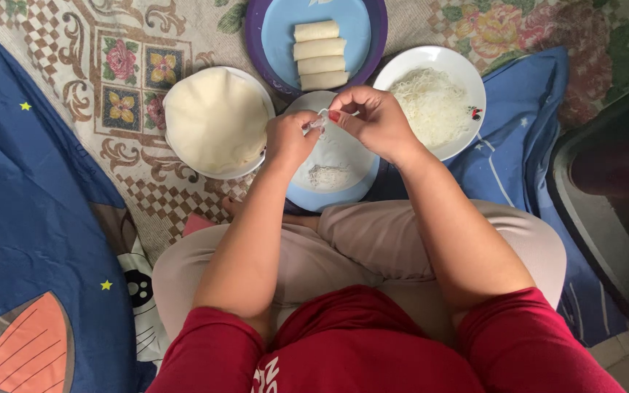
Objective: Rolling pastries with shredded filling on a plate while sitting on the floor
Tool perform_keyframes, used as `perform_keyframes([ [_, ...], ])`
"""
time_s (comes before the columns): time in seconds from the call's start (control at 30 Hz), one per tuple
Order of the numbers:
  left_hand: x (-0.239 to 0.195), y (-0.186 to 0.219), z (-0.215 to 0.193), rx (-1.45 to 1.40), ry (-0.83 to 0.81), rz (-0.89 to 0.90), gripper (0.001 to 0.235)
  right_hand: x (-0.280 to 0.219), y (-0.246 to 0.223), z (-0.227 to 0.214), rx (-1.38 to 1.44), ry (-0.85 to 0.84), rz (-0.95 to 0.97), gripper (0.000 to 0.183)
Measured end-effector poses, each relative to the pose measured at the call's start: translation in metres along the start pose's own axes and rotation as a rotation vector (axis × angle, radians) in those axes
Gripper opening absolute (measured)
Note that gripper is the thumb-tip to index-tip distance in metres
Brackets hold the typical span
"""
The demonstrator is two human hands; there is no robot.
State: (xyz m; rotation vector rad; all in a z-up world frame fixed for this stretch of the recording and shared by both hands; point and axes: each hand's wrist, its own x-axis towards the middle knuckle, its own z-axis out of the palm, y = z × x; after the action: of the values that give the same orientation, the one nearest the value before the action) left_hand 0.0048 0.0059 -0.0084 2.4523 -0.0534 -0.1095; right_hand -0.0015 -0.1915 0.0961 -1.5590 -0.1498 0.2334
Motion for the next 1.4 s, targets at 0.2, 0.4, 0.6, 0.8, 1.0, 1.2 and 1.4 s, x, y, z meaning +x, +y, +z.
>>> perform_keyframes([
  [0.2,0.009,-0.027,0.021,0.129,-0.007,-0.016,0.017,-0.002,-0.016,-0.001,0.102,-0.001,-0.003,0.008],
  [0.4,0.006,-0.018,0.004,0.045,-0.020,-0.018,0.025,-0.012,-0.041,-0.006,0.057,-0.062,-0.043,0.010],
  [0.6,-0.001,-0.001,-0.016,-0.008,-0.177,0.021,0.041,-0.022,-0.067,-0.009,-0.053,-0.202,-0.039,0.010],
  [0.8,-0.005,0.013,-0.032,-0.016,-0.129,0.119,0.031,-0.032,-0.041,-0.002,-0.181,-0.322,0.050,0.009],
  [1.0,-0.036,0.035,-0.087,0.051,-0.071,0.184,0.028,-0.042,-0.024,0.010,-0.292,-0.368,0.086,0.010],
  [1.2,-0.105,0.093,-0.150,0.140,-0.275,0.097,0.032,-0.045,0.072,0.014,-0.629,-0.334,0.252,0.008],
  [1.4,-0.143,0.116,-0.157,0.212,-0.315,-0.020,0.032,-0.044,0.157,0.006,-1.055,-0.285,0.300,0.013],
])
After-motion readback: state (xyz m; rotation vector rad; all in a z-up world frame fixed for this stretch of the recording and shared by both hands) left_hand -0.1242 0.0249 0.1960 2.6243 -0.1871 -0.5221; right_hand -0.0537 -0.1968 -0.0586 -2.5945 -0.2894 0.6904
